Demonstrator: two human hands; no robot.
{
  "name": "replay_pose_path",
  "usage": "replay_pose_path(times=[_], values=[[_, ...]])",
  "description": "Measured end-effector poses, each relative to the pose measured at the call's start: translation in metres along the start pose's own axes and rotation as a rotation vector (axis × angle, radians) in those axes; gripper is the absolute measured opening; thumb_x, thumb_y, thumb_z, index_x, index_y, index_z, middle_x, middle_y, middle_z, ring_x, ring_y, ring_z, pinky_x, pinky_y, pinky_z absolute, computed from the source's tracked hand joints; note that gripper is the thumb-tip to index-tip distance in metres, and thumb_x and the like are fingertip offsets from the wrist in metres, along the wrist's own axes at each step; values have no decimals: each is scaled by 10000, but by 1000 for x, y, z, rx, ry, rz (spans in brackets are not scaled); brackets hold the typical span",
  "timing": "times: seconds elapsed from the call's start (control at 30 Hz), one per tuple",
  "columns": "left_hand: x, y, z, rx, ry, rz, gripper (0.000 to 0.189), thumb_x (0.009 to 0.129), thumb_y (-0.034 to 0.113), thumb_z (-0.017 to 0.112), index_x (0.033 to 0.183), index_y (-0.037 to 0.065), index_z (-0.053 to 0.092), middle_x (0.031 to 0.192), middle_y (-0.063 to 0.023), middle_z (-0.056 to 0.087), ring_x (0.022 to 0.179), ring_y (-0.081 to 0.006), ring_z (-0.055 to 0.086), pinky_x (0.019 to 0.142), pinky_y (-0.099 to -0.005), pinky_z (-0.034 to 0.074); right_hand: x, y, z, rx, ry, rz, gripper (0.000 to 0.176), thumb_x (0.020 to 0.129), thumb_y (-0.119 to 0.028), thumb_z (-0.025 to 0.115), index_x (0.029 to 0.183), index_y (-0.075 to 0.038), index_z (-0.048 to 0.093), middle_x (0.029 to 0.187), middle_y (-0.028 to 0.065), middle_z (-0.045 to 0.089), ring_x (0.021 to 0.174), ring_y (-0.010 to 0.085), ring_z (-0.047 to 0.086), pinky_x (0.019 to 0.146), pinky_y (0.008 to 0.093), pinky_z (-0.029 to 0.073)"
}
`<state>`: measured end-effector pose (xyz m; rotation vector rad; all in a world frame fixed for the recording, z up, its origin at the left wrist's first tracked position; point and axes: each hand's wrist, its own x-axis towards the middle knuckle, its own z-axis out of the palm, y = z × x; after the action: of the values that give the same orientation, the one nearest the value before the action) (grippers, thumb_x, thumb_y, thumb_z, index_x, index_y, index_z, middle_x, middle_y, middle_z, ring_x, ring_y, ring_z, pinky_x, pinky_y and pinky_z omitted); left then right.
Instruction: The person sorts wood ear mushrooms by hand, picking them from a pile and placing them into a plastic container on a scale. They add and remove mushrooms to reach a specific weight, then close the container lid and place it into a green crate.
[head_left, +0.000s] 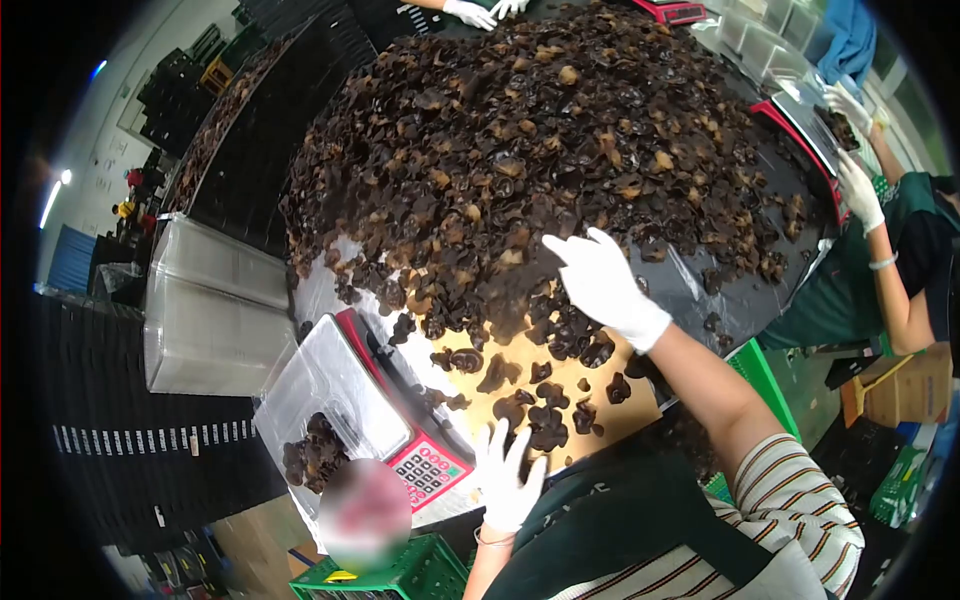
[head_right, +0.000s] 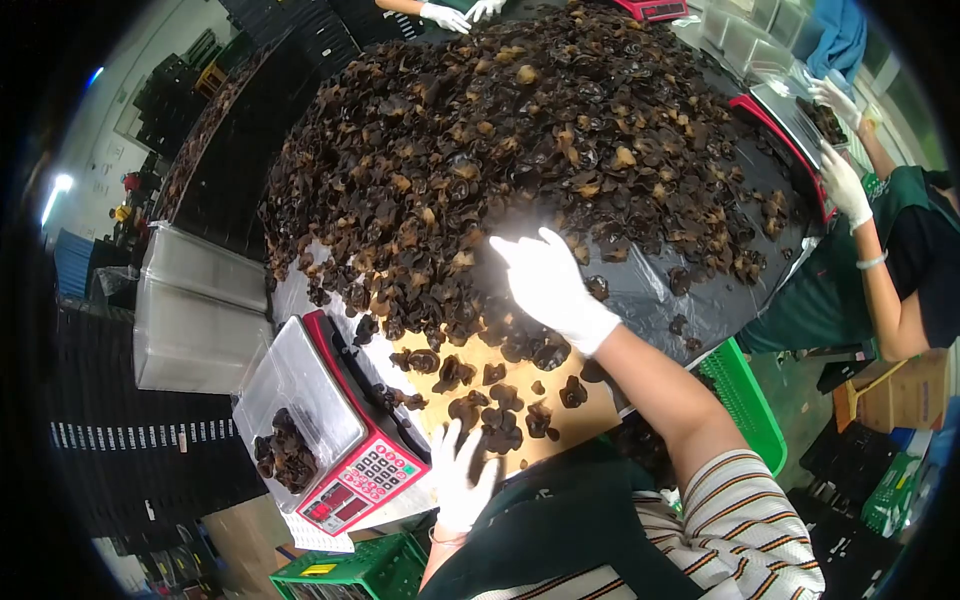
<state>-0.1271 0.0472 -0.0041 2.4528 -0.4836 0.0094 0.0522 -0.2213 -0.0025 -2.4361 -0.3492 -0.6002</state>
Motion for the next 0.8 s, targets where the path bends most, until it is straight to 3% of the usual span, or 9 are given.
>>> replay_pose_path(times=[0.07,0.13,0.23,0.27,0.33,0.43,0.53,0.7,0.8], values=[[18,10,-1,110,-122,-10,576,788,311,716,1296,86,562,1424,-211,427,1306,-476,360,1079,-565,294,2,-15,-37,64,11,-6,402,854,-47,507,1247,-73,587,1028,140,659,968,290,619,1023,414,390],[31,5,7,190,-108,21,643,794,370,699,1344,92,516,1444,-226,396,1316,-483,343,1088,-576,268,-10,-18,-66,482,-151,170,400,786,3,503,1167,-28,622,1065,144,660,963,269,633,912,375,480],[48,-5,20,215,-44,22,739,772,424,714,1383,89,467,1446,-274,364,1327,-485,325,1090,-584,245,-29,-19,-127,628,-871,141,385,796,-74,583,1174,-13,621,1188,176,644,1159,267,597,990,329,456],[51,-5,23,178,5,6,745,760,426,727,1373,85,475,1441,-283,363,1326,-484,327,1087,-582,249,-45,-15,-133,601,-971,64,424,799,-140,627,1208,-30,612,1161,165,655,1093,279,623,945,353,480],[58,6,17,57,97,-88,761,722,401,767,1357,90,485,1427,-280,377,1327,-484,312,1082,-579,250,-67,-23,-132,430,-918,81,396,799,-190,657,1169,-49,632,1054,138,673,978,301,638,865,384,494],[67,12,7,147,22,142,659,756,392,736,1330,140,536,1451,-220,379,1345,-483,283,1082,-625,210,-100,-41,-92,218,-534,7,253,788,-180,655,1030,-105,662,869,67,636,883,266,597,813,361,454],[77,5,6,338,-127,136,548,827,371,655,1321,157,552,1443,-215,391,1343,-492,279,1084,-638,201,-117,-57,-40,-58,-316,-133,276,758,-152,629,1027,-96,655,977,43,600,935,219,556,834,357,422],[77,-21,-12,-29,202,-70,476,877,81,597,1340,42,494,1459,-211,370,1353,-347,354,1114,-441,279,-123,-50,-29,-71,-340,-120,217,763,-148,617,970,-90,646,924,44,562,896,220,540,793,352,420],[64,-23,-31,-160,287,-169,425,891,3,528,1315,3,498,1411,-191,419,1298,-305,426,1096,-402,318,-142,-48,-36,13,-344,-72,209,777,-136,622,981,-95,628,928,44,572,902,234,549,771,358,423]])
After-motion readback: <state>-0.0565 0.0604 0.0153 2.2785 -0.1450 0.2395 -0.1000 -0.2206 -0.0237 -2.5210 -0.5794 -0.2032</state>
